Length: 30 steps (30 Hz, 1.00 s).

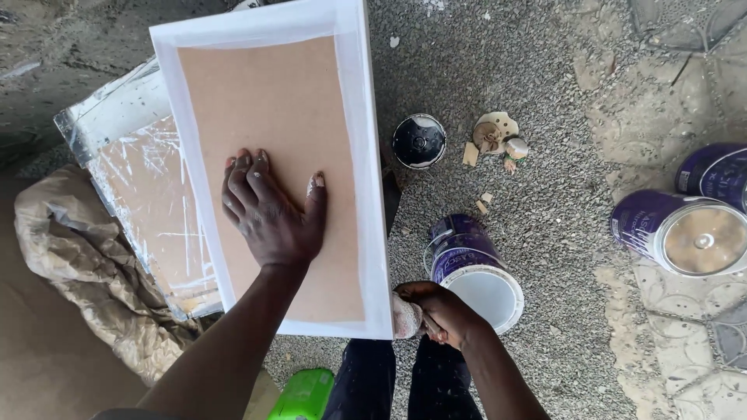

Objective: Applying white paint to rectangular furniture panels using a cloth applicator and then moving the panels to a storage area.

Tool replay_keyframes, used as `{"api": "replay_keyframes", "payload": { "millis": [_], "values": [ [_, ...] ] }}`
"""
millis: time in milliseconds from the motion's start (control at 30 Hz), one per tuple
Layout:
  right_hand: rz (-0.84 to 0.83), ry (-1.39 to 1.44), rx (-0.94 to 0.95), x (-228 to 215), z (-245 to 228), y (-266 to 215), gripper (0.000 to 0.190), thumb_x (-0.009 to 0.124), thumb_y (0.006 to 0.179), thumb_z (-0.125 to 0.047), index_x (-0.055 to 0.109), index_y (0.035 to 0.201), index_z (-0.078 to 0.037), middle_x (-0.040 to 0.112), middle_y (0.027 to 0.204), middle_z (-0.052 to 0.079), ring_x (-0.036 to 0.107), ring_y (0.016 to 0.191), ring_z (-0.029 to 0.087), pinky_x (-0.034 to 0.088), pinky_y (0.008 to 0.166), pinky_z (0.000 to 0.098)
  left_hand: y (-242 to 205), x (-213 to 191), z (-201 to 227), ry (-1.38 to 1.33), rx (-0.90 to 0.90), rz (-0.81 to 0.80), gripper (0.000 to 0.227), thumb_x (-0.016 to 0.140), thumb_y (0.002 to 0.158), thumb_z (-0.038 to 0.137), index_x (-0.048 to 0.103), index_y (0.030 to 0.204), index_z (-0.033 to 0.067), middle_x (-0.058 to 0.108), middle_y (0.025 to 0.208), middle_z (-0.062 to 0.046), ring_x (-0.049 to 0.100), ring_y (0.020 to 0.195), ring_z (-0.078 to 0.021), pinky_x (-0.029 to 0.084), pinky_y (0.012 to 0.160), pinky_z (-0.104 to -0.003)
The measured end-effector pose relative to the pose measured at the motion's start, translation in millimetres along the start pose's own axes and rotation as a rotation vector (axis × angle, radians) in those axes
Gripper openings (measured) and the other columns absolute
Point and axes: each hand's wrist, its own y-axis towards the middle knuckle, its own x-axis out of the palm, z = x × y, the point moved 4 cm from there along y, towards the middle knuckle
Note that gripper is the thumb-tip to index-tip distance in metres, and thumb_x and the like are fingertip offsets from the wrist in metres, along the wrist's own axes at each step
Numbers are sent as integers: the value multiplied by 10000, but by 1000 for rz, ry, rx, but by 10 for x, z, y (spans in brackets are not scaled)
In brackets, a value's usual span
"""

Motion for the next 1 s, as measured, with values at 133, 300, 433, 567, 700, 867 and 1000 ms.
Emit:
{"api": "replay_keyframes", "payload": {
  "millis": [133, 300, 433, 567, 700, 867, 1000],
  "values": [
    [33, 59, -65, 134, -371, -1, 207, 684, 871, -119, 762, 1012, 10, 610, 562, 110, 493, 333, 125, 353, 303, 239, -7, 2, -8, -2, -7, -9, 707, 660, 950, 578, 529, 1353, 13, 469, 1322, -193, 397, 1362, -474, 279, 1138, -614],
    [132, 161, -122, -30, -480, 222, 254, 734, 855, -107, 782, 1072, 17, 711, 733, 198, 649, 516, 244, 458, 413, 288, -1, -11, 11, -4, -15, -17, 692, 636, 963, 575, 519, 1353, 15, 464, 1318, -195, 392, 1361, -481, 285, 1134, -618],
    [163, 199, -152, -48, -675, 327, 294, 713, 841, -101, 768, 1103, 21, 725, 859, 239, 701, 663, 307, 536, 496, 338, -4, -18, 12, 9, -23, -11, 700, 613, 963, 597, 519, 1359, 26, 471, 1326, -191, 397, 1372, -476, 291, 1132, -614],
    [60, 315, -156, -101, -956, 654, 289, 726, 833, -105, 752, 1105, -12, 696, 800, 211, 570, 402, 236, 380, 240, 241, 16, -42, 24, 40, 24, 41, 688, 598, 969, 582, 549, 1344, 7, 502, 1306, -206, 452, 1335, -478, 350, 1101, -594],
    [39, 280, -154, -177, -1328, 1057, 239, 748, 795, -168, 775, 976, -15, 744, 780, 191, 642, 444, 208, 429, 231, 242, 19, -37, 18, 47, 21, 67, 696, 598, 960, 574, 554, 1353, 1, 517, 1312, -209, 472, 1330, -483, 364, 1094, -599],
    [149, 250, -208, 41, -2117, 1112, 290, 701, 808, -256, 748, 962, -16, 726, 851, 200, 693, 600, 299, 547, 389, 346, 35, -67, 41, 89, 14, 63, 713, 599, 941, 591, 583, 1341, 1, 533, 1308, -199, 497, 1326, -454, 392, 1102, -555],
    [342, 155, -233, 479, -3010, 895, 352, 636, 872, -336, 710, 1060, -48, 687, 968, 174, 675, 723, 283, 566, 467, 346, 58, -95, 58, 96, 17, 103, 717, 590, 938, 585, 598, 1336, -11, 552, 1303, -207, 517, 1314, -460, 417, 1088, -559]
  ]
}}
